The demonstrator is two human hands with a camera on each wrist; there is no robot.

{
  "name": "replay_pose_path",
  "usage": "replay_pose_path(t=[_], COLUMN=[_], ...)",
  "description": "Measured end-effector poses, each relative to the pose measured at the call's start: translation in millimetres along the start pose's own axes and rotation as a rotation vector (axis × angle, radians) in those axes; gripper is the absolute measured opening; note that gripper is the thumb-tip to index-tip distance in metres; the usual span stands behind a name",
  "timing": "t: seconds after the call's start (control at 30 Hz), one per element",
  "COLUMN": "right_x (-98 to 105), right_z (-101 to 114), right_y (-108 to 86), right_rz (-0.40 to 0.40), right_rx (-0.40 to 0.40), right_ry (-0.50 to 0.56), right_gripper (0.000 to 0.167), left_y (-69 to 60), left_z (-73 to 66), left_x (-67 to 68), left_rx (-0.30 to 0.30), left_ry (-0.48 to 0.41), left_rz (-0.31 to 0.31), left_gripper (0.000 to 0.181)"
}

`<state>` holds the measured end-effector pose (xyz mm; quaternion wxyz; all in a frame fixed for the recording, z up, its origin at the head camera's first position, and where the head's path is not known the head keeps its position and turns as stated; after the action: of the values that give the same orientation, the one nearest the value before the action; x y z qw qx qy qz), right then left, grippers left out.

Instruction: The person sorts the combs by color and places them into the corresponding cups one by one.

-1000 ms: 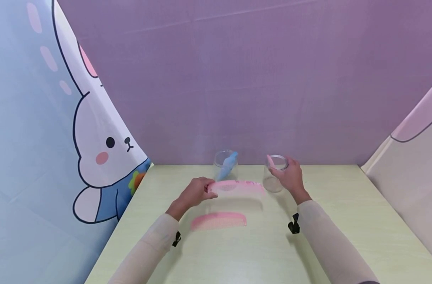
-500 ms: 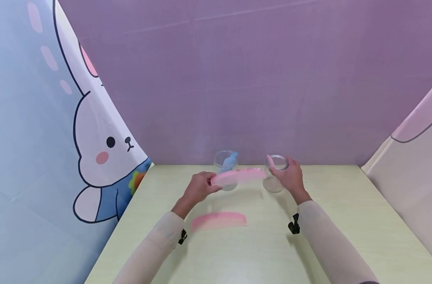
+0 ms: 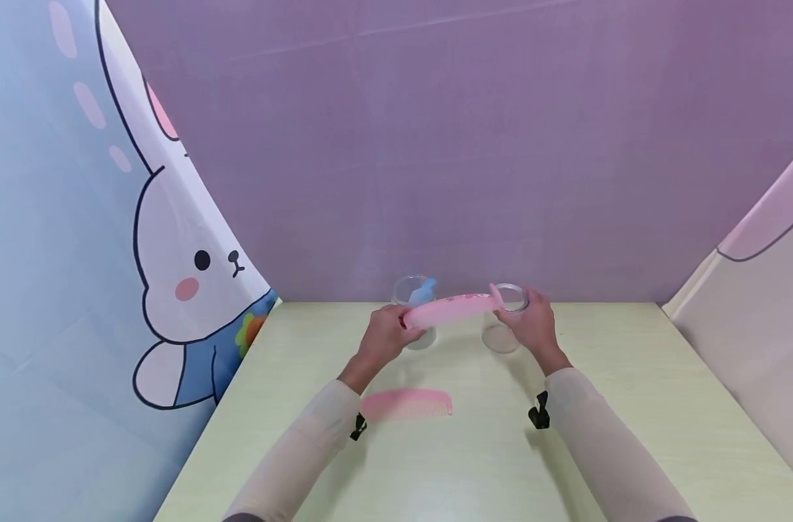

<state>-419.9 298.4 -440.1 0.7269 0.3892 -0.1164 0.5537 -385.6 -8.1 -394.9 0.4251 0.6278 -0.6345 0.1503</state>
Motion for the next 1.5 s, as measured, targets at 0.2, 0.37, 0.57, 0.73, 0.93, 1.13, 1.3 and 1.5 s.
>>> replay_pose_path(t=[0.2,0.37,0.57,0.73,0.93,1.13,1.3,1.5], right_x=[-1,-2,-2,-1,-3,-5,-1,0], right_z=[0,-2,0,2,2,4,6,5], right_y=[2.2,2.5,1.5,0.5,-0.7,-1.5,-0.4,0.5], right_rz=[-0.003,-0.001,0.006,0.012,0.011,0.007,-0.015,-0.025], right_rx=[0.005,0.001,0.004,0.004,0.005,0.012,0.034,0.047], right_ry=[0.004,0.014,0.009,0.002,0.019,0.026,0.027,0.022], right_gripper=[0.072,0.074,0.077,0.078,0.070,0.060,0.057,0.057], left_y=[8.2,13.4,18.0,24.2,30.8,26.8,28.4,32.5], left_z=[-14.0,-29.5,-48.0,-63.7,-85.2,-99.0,-105.2,-108.3], left_x=[-4.1,-3.8,-3.4,-4.3,-15.1,-31.0,-32.3,-42.6], left_rx=[0.003,-0.031,-0.022,-0.012,-0.038,-0.054,-0.072,-0.052], left_ry=[-0.008,-0.012,0.013,0.049,-0.071,-0.164,-0.118,-0.075], left_rz=[-0.044,-0.096,-0.119,-0.144,-0.078,0.104,0.127,0.243], left_gripper=[0.034,0.031,0.030,0.030,0.036,0.066,0.071,0.082])
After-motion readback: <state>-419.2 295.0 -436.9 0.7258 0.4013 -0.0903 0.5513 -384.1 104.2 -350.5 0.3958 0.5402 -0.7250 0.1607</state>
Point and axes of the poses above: each hand's wrist, its own y-axis towards the middle knuckle, its own x-axis out of the back of the hand, z = x × y, the point moved 9 cm from there along y, towards the middle knuckle, and after that the axes turned 9 degrees about x, right-handed, at the moved point
